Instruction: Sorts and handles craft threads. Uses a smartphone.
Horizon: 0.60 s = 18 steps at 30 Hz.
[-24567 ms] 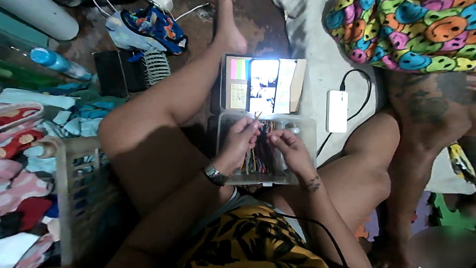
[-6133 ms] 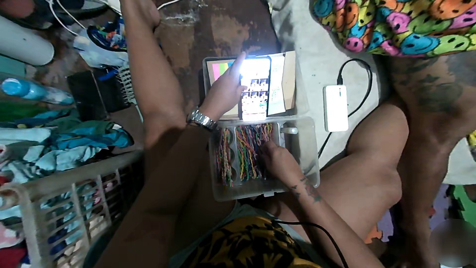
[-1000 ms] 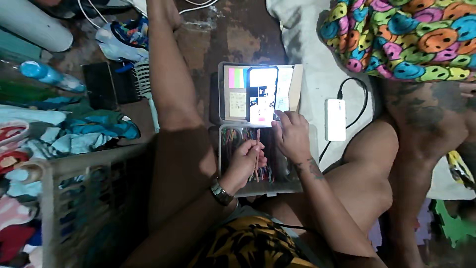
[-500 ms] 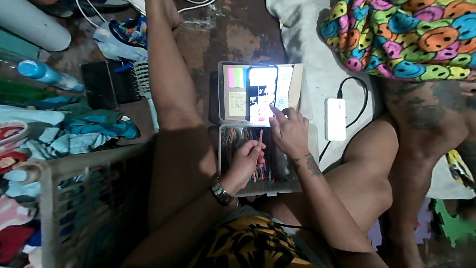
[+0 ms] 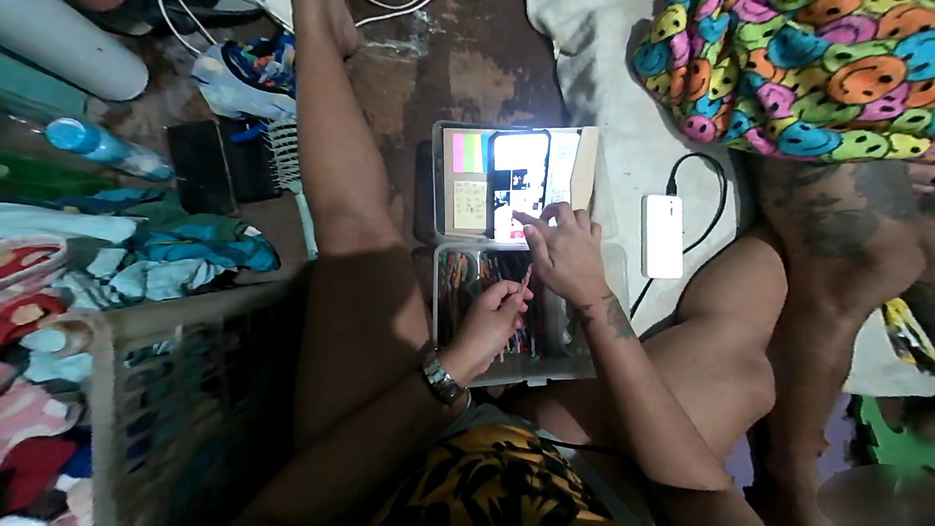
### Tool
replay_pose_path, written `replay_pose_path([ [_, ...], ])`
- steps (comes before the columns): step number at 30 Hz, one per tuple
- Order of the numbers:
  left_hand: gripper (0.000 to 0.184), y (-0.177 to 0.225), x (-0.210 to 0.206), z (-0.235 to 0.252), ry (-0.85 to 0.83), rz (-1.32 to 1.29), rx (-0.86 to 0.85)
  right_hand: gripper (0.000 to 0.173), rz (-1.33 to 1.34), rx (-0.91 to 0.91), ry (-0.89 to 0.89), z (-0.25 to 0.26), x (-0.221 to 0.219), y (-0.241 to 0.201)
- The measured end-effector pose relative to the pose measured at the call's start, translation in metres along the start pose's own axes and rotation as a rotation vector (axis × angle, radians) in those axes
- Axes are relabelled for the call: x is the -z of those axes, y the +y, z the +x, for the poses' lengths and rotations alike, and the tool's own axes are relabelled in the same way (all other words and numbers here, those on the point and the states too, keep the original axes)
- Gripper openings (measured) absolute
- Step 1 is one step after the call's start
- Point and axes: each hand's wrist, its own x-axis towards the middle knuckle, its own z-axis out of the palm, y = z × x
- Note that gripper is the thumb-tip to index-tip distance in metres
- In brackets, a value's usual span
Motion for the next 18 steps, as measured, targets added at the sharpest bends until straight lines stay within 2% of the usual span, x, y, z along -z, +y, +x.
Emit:
replay_pose_path([
  [8, 0.022, 0.001, 0.000, -0.001, -0.010, 0.043, -0.010, 0.049, 0.002, 0.001, 0.187, -0.017, -0.012, 0.016],
  [18, 0.022, 0.001, 0.000, -0.002, -0.018, 0.074, -0.036, 0.054, -0.049, -0.078, 0.159, -0.011, -0.013, 0.009],
])
